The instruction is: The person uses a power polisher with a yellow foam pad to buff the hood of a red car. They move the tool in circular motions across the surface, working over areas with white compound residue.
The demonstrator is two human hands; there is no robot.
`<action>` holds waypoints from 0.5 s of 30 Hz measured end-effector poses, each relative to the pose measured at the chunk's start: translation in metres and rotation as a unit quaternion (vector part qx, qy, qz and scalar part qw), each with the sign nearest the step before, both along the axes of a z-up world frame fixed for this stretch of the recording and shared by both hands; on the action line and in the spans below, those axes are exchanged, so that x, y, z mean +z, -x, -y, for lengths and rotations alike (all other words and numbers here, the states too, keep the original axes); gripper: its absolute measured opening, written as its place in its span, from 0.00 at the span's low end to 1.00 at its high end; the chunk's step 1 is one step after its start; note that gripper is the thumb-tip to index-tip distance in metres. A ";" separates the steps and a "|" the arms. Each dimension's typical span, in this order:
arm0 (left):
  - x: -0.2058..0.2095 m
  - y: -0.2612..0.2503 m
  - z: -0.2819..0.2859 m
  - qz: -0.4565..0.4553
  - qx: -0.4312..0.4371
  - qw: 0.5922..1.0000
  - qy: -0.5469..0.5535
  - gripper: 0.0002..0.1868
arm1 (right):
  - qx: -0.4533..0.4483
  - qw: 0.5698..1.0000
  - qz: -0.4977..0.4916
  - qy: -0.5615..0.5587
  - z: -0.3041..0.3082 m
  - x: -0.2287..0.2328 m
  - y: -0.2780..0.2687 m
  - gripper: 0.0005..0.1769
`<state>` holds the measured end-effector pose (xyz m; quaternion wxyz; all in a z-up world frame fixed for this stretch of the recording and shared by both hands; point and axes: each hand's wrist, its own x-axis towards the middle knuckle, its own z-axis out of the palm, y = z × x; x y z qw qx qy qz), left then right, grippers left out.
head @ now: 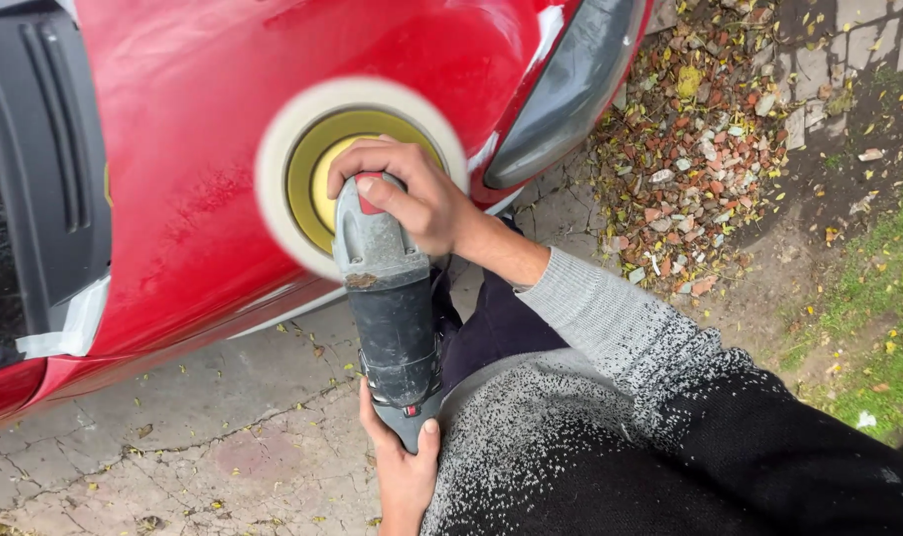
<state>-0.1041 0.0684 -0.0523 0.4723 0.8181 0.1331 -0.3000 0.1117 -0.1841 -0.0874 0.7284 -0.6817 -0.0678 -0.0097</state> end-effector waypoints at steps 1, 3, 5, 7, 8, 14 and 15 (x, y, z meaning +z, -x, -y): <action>0.002 0.000 0.009 0.005 -0.011 1.000 0.005 0.54 | -0.005 1.000 -0.006 -0.012 0.012 -0.003 0.007 0.23; 0.001 0.002 0.024 0.003 -0.022 1.000 0.018 0.54 | -0.012 1.000 -0.013 -0.023 0.037 -0.011 0.015 0.23; -0.004 -0.007 0.045 0.010 -0.029 0.999 0.034 0.55 | -0.015 0.999 -0.013 -0.031 0.066 -0.019 0.016 0.24; -0.001 -0.012 0.061 -0.034 -0.046 0.997 0.049 0.55 | -0.039 0.999 -0.020 -0.020 0.086 -0.027 0.028 0.25; 0.004 -0.016 0.072 -0.037 -0.036 0.998 0.042 0.55 | -0.029 0.999 -0.025 -0.027 0.098 -0.028 0.032 0.25; 0.024 -0.044 0.102 -0.114 -0.066 0.990 0.040 0.55 | -0.067 0.995 -0.040 -0.059 0.129 -0.030 0.035 0.27; 0.023 -0.042 0.099 -0.096 -0.066 0.992 0.049 0.54 | -0.069 0.995 -0.042 -0.056 0.126 -0.028 0.034 0.26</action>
